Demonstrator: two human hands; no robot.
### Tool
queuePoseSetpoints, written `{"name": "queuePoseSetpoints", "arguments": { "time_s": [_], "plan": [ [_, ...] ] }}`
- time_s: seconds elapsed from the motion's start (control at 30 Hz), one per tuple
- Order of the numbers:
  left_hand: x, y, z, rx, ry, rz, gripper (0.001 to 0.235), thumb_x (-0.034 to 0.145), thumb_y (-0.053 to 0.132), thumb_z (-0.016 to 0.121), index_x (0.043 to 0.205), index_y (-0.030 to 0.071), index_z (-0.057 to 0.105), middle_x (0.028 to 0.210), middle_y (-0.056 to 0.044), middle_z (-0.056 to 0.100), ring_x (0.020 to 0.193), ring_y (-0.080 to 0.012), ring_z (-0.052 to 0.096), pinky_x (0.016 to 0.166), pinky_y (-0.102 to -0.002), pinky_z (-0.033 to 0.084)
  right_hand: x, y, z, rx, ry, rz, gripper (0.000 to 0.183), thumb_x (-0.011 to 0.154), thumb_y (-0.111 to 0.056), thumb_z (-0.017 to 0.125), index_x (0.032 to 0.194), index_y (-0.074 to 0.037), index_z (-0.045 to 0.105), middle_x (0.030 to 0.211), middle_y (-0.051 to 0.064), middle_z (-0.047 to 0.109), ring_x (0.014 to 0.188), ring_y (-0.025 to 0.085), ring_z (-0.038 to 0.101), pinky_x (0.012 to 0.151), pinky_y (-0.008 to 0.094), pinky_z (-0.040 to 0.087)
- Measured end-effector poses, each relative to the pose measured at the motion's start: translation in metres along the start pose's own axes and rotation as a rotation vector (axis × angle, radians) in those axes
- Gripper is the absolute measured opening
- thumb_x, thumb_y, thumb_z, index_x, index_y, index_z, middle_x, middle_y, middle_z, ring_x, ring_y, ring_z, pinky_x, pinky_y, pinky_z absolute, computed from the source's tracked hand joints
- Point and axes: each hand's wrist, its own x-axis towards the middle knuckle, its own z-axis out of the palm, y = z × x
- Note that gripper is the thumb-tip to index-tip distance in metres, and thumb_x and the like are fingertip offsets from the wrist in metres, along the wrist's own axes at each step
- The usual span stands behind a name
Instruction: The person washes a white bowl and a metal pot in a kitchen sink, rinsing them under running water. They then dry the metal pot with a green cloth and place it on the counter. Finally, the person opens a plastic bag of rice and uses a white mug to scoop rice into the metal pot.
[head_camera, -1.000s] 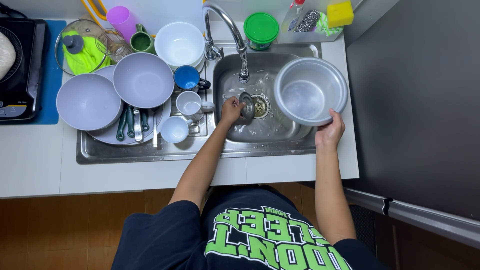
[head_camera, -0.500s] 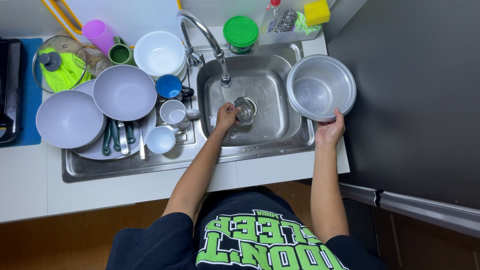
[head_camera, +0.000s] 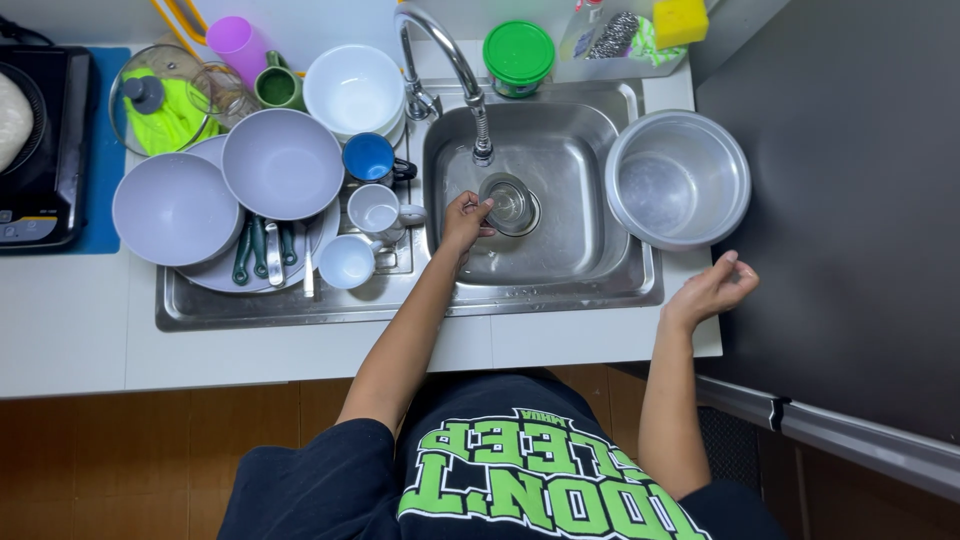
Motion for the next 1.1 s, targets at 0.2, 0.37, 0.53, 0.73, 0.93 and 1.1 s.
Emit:
{"name": "queuePoseSetpoints", "arguments": {
  "time_s": [0.2, 0.37, 0.53, 0.73, 0.93, 1.1],
  "plan": [
    [-0.009, 0.001, -0.011, -0.051, 0.028, 0.008, 0.018, 0.096, 0.016, 0.071, 0.09, 0.01, 0.055, 0.072, 0.0, 0.062, 0.06, -0.0122, 0.065, 0.05, -0.027, 0.056, -0.065, 0.011, 0.065, -0.105, -0.666, -0.309, 0.013, 0.104, -0.009, 0.065, 0.113, -0.002, 0.058, 0.078, -0.005, 0.062, 0.068, 0.003, 0.052, 0.061, 0.018, 0.04],
    [-0.017, -0.002, -0.019, -0.068, 0.047, 0.006, 0.017, 0.096, 0.017, 0.07, 0.09, 0.012, 0.056, 0.072, 0.001, 0.062, 0.061, -0.0108, 0.064, 0.05, -0.026, 0.055, -0.096, 0.008, 0.174, -0.19, -1.05, -0.164, 0.026, 0.102, -0.007, 0.064, 0.127, -0.003, 0.063, 0.084, 0.0, 0.065, 0.075, 0.005, 0.059, 0.068, 0.022, 0.048],
    [-0.017, -0.013, -0.029, -0.098, 0.054, 0.022, 0.02, 0.096, 0.016, 0.073, 0.09, 0.013, 0.054, 0.07, 0.003, 0.059, 0.059, -0.008, 0.058, 0.049, -0.026, 0.054, -0.105, 0.004, 0.277, -0.277, -1.402, -0.382, 0.065, 0.095, -0.001, 0.063, 0.157, -0.014, 0.045, 0.126, 0.012, 0.068, 0.105, 0.015, 0.065, 0.089, 0.031, 0.054],
    [-0.032, 0.0, -0.032, -0.032, 0.083, 0.015, 0.019, 0.094, 0.015, 0.073, 0.091, 0.013, 0.054, 0.07, 0.004, 0.057, 0.059, -0.0057, 0.055, 0.049, -0.026, 0.055, -0.107, 0.024, 0.344, -0.105, -1.644, -0.354, 0.087, 0.093, 0.001, 0.072, 0.165, -0.02, 0.026, 0.161, 0.011, 0.044, 0.145, 0.021, 0.045, 0.113, 0.035, 0.044],
    [-0.028, 0.004, -0.026, -0.05, 0.088, 0.024, 0.02, 0.095, 0.016, 0.072, 0.09, 0.011, 0.054, 0.071, 0.002, 0.06, 0.061, -0.0064, 0.058, 0.05, -0.025, 0.055, -0.097, 0.045, 0.355, 0.02, -1.686, -0.329, 0.077, 0.097, 0.001, 0.069, 0.163, -0.017, 0.033, 0.166, 0.007, 0.041, 0.149, 0.022, 0.044, 0.117, 0.037, 0.044],
    [-0.023, 0.01, -0.018, -0.064, 0.091, 0.019, 0.019, 0.096, 0.017, 0.071, 0.089, 0.012, 0.054, 0.073, 0.001, 0.063, 0.061, -0.0074, 0.06, 0.05, -0.025, 0.054, -0.114, -0.002, 0.349, -0.184, -1.492, -0.479, 0.052, 0.095, -0.018, 0.078, 0.142, -0.008, 0.058, 0.137, 0.009, 0.067, 0.122, 0.018, 0.063, 0.105, 0.031, 0.049]
  ]
}}
